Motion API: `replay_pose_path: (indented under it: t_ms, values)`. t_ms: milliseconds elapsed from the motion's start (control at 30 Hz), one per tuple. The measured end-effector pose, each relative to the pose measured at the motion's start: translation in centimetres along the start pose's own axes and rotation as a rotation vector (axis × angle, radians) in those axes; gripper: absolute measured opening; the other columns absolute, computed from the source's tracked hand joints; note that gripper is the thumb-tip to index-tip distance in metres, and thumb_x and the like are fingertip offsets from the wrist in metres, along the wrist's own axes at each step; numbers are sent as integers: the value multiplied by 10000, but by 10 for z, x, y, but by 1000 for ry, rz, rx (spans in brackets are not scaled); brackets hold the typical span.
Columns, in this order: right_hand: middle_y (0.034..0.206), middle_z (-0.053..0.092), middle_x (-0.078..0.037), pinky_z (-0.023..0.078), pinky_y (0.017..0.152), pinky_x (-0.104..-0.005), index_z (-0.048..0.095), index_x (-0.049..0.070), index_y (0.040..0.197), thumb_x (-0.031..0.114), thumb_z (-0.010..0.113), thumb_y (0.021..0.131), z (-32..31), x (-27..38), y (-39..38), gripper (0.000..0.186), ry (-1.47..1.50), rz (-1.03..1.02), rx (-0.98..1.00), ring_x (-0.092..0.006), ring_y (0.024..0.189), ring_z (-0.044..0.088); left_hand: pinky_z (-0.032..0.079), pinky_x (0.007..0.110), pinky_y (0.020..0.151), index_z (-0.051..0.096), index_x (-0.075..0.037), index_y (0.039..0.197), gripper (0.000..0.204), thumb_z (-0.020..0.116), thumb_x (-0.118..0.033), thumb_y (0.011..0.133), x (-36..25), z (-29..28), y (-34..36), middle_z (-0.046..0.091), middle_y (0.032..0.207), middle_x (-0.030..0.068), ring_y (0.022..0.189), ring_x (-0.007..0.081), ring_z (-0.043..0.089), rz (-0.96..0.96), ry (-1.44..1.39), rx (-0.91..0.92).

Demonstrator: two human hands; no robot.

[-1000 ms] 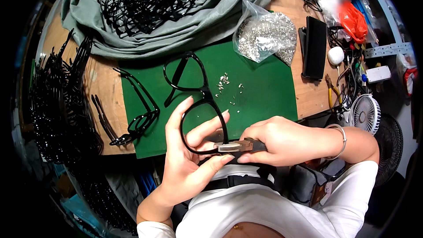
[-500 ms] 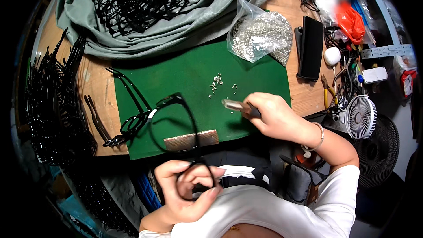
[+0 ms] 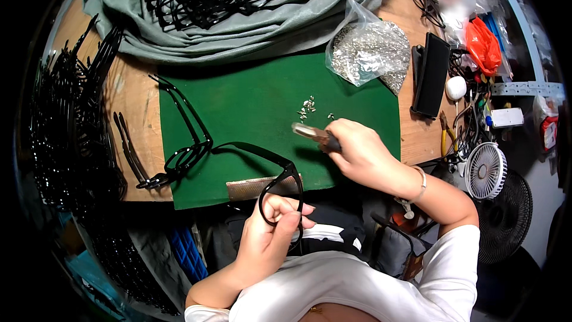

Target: The person uses pliers to repeatedly press and adjust the temple arms of multiple black eyeglass frames. They handle each frame one at a time, applying pressure near the hinge area, then place the frame aside and pick up the next one from a pile on the table.

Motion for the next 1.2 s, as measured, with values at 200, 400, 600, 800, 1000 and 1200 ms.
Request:
replay_pose_path:
  t_ms: [200,400,600,800,1000,1200]
  values:
    - [700,523,-72,421,531,-271,493,-3,826,96,582,805,-3,43,-21,135,679,96,-148,-138,599,533,481,271,754,215,-13,1251,533,453,123,794,4,21,10,508,1069,184,814,174,599,190,123,-58]
    - [658,476,25,380,487,-178,461,26,858,149,531,865,19,47,-25,141,1219,352,-192,-16,537,421,472,263,768,217,-11,1249,558,459,147,771,5,28,13,501,1080,188,857,170,579,318,233,-115]
    - [643,490,-11,350,394,-163,425,37,898,214,532,866,17,48,-20,209,1561,485,33,-46,478,448,494,274,721,243,-15,1240,527,446,142,780,-2,27,15,496,1054,182,815,188,597,167,14,-45]
    - [629,472,13,324,397,-161,436,56,893,232,555,851,17,56,-20,216,1661,502,166,-36,523,447,494,262,736,222,-6,1242,525,452,131,790,-21,17,3,505,1049,169,814,166,596,34,-149,80]
    - [716,514,7,346,479,-165,471,61,888,216,566,842,1,61,-22,187,1579,494,349,-27,587,442,479,267,734,202,-27,1276,550,455,110,807,-30,8,-7,508,1086,171,815,166,599,-37,-217,175]
    - [785,556,-77,420,672,-277,518,-14,935,280,507,871,-31,40,-39,301,784,274,587,-133,730,507,462,241,686,264,-22,1264,511,453,113,808,-31,-2,-14,511,1098,170,807,163,596,-122,-202,203]
Point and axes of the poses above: each hand's wrist, its own y-axis towards the middle knuckle, its own z-axis out of the palm, x = y × z, the point moved 3 cm from there along y, towards the middle knuckle
